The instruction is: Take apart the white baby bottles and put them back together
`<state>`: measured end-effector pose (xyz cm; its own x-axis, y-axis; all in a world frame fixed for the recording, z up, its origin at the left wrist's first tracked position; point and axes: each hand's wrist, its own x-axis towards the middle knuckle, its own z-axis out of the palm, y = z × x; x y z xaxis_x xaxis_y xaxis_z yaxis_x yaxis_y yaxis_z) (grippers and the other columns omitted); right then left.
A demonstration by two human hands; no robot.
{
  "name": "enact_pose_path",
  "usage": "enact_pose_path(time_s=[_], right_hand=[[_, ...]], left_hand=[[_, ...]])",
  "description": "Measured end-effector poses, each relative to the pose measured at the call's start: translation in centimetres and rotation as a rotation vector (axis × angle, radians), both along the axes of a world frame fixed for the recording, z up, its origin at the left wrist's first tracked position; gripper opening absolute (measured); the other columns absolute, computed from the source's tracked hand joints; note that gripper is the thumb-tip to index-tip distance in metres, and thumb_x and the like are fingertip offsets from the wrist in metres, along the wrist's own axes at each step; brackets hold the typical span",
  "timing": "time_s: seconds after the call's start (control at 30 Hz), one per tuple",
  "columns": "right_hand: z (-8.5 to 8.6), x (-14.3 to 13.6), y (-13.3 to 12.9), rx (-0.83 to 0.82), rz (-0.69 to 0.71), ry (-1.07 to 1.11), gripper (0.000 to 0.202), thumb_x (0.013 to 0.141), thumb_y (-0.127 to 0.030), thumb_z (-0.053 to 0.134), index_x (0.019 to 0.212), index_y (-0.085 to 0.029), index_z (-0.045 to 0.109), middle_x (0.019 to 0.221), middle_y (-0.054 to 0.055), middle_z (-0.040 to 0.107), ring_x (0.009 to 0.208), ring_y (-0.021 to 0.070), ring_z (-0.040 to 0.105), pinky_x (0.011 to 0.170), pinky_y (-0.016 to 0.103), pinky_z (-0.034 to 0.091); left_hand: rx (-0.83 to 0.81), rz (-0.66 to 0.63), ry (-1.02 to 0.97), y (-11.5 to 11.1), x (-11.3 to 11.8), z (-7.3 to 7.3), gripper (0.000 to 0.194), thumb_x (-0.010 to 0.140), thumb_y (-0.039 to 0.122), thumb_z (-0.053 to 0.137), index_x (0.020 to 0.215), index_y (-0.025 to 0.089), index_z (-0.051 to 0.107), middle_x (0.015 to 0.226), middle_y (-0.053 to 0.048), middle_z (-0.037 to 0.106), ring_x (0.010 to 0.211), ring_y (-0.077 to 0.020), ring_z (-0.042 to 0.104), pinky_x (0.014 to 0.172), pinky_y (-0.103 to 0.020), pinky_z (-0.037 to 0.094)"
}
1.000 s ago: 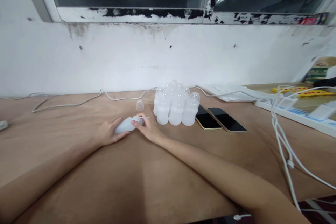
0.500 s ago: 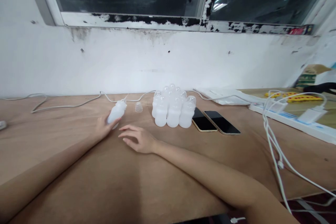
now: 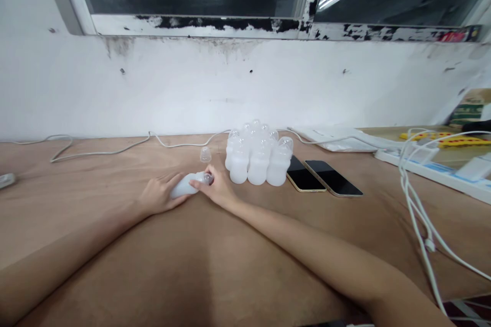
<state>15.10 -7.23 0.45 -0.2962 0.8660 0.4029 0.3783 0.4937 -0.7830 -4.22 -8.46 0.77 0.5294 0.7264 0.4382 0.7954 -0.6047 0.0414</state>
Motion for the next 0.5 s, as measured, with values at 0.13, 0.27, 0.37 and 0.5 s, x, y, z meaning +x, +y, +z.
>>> enact_pose_path(time_s=[0.13,0.27,0.37,0.5], right_hand=[[0.2,0.1,0.1,-0.052,-0.008,-0.107,0.041,0.076,-0.053,0.04,0.056,-0.018,0.034,0.044,-0.006,0.035,0.042,0.0076,0.036,0.043,0.021,0.028],[0.6,0.1,-0.5,-0.01,0.025,-0.075,0.036,0.081,-0.049,0.033,0.072,-0.016,0.045,0.058,-0.002,0.046,0.046,0.008,0.041,0.046,0.022,0.034],[0.7,0.1,-0.9,0.141,0.093,-0.005,0.037,0.078,-0.04,0.044,0.107,-0.018,0.04,0.097,0.007,0.049,0.069,0.0113,0.049,0.05,0.021,0.039],[0.7,0.3,-0.9,0.198,0.201,-0.045,0.04,0.073,-0.037,0.052,0.108,-0.02,0.042,0.1,0.007,0.049,0.07,0.0115,0.049,0.049,0.021,0.04]], left_hand=[[0.002,0.03,0.043,-0.4,0.6,0.2,0.047,0.075,0.047,0.042,0.111,0.018,0.045,0.103,-0.009,0.057,0.084,-0.0244,0.057,0.064,-0.03,0.043],[-0.248,-0.047,-0.149,0.3,0.1,1.1,0.05,0.07,0.05,0.048,0.11,0.02,0.048,0.097,-0.005,0.06,0.082,-0.0216,0.057,0.067,-0.028,0.043],[-0.517,-0.146,-0.315,1.2,-0.7,1.8,0.049,0.068,0.047,0.053,0.107,0.017,0.051,0.09,-0.003,0.061,0.077,-0.0192,0.056,0.064,-0.026,0.042],[-0.845,-0.21,-0.406,1.4,-1.4,2.4,0.046,0.065,0.043,0.057,0.102,0.015,0.055,0.082,-0.002,0.062,0.072,-0.0179,0.056,0.06,-0.024,0.042]])
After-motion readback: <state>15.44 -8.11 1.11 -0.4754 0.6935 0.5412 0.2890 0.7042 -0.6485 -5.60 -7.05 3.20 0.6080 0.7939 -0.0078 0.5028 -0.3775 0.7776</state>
